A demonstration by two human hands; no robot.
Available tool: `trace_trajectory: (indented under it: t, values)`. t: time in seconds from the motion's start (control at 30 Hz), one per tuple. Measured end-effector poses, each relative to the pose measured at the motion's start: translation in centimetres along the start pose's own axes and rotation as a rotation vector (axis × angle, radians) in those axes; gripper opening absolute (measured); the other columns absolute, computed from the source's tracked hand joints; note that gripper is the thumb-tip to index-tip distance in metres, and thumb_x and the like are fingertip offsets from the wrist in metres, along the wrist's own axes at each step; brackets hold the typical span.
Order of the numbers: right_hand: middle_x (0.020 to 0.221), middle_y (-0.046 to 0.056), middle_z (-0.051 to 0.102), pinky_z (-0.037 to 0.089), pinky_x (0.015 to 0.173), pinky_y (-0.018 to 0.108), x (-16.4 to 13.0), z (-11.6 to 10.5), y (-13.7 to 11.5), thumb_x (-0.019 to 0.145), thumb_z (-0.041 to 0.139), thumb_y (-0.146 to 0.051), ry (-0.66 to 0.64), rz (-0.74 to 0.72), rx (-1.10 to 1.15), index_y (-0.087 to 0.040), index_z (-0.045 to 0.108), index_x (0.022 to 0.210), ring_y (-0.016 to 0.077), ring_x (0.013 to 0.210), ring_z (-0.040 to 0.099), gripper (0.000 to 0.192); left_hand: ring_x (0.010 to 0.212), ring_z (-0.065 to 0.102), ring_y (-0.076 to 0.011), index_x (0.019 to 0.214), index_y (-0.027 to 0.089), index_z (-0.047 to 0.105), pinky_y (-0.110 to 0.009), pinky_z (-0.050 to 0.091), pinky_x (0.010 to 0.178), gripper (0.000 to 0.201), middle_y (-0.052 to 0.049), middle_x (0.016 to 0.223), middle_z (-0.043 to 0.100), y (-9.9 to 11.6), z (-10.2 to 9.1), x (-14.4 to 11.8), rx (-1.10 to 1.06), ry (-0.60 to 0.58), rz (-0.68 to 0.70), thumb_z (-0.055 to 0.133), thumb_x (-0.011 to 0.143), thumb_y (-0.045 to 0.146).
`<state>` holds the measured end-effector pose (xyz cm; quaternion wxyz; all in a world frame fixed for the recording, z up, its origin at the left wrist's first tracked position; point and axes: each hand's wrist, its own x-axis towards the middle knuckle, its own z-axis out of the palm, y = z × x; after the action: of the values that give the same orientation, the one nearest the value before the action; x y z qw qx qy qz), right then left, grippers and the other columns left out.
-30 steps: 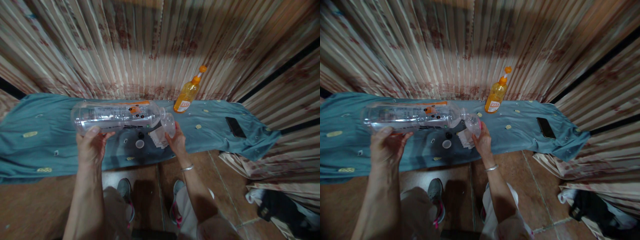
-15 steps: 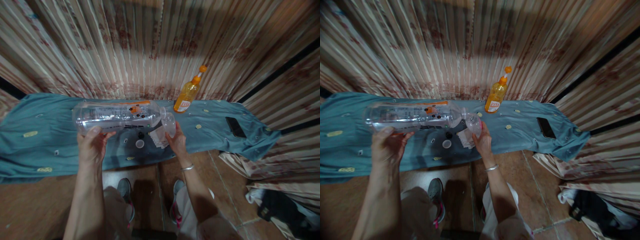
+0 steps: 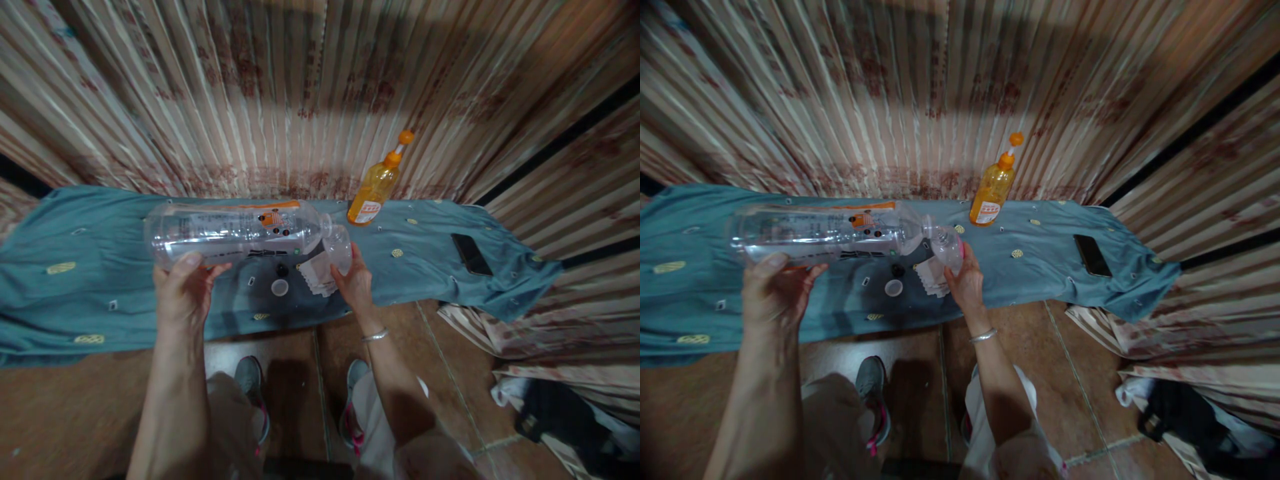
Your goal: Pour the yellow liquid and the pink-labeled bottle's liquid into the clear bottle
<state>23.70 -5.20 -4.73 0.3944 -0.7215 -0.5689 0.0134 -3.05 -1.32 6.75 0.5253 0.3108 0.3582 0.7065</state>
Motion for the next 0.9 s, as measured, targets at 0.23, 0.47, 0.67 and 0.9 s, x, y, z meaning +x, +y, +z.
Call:
trace_trajectory:
  t: [0.23,0.47,0.67,0.9]
  values:
    - [0.129,0.019,0.057,0.05,0.094,0.04,-0.04,0.18,0.13,0.079,0.06,-0.033,0.01,-0.008,-0.007,-0.012,0.033,0.139,0.0267,0.119,0.057,0.069,0.052,0.064,-0.016,0.099,0.022,0.064,-0.027,0.059,0.045,0.06,0.004,0.062,0.065,-0.11,-0.2,0.09,0.009,0.0,0.002,0.077,0.04,0.019]
    - [0.129,0.019,0.057,0.05,0.094,0.041,-0.1,0.2,0.28,0.08,0.059,-0.034,0.014,-0.038,0.004,-0.012,0.032,0.14,0.0268,0.118,0.057,0.069,0.051,0.064,-0.0152,0.084,0.019,0.063,-0.027,0.06,0.045,0.045,0.005,0.059,0.063,-0.13,-0.19,0.05,0.027,-0.016,0.018,0.078,0.041,0.021]
    - [0.128,0.019,0.058,0.05,0.094,0.04,-0.02,0.14,0.27,0.079,0.06,-0.034,0.002,-0.014,-0.002,-0.011,0.033,0.139,0.027,0.117,0.058,0.069,0.052,0.065,-0.0152,0.083,0.019,0.063,-0.027,0.06,0.046,0.046,0.004,0.062,0.066,-0.04,-0.05,-0.03,0.019,-0.002,0.006,0.078,0.041,0.02]
    - [0.127,0.018,0.059,0.05,0.093,0.039,-0.06,0.16,0.22,0.081,0.058,-0.035,0.006,-0.021,0.006,-0.011,0.033,0.139,0.0257,0.113,0.06,0.067,0.051,0.063,-0.0147,0.082,0.019,0.063,-0.027,0.059,0.045,0.045,0.004,0.061,0.064,-0.04,0.0,-0.01,0.02,0.013,0.012,0.078,0.039,0.021]
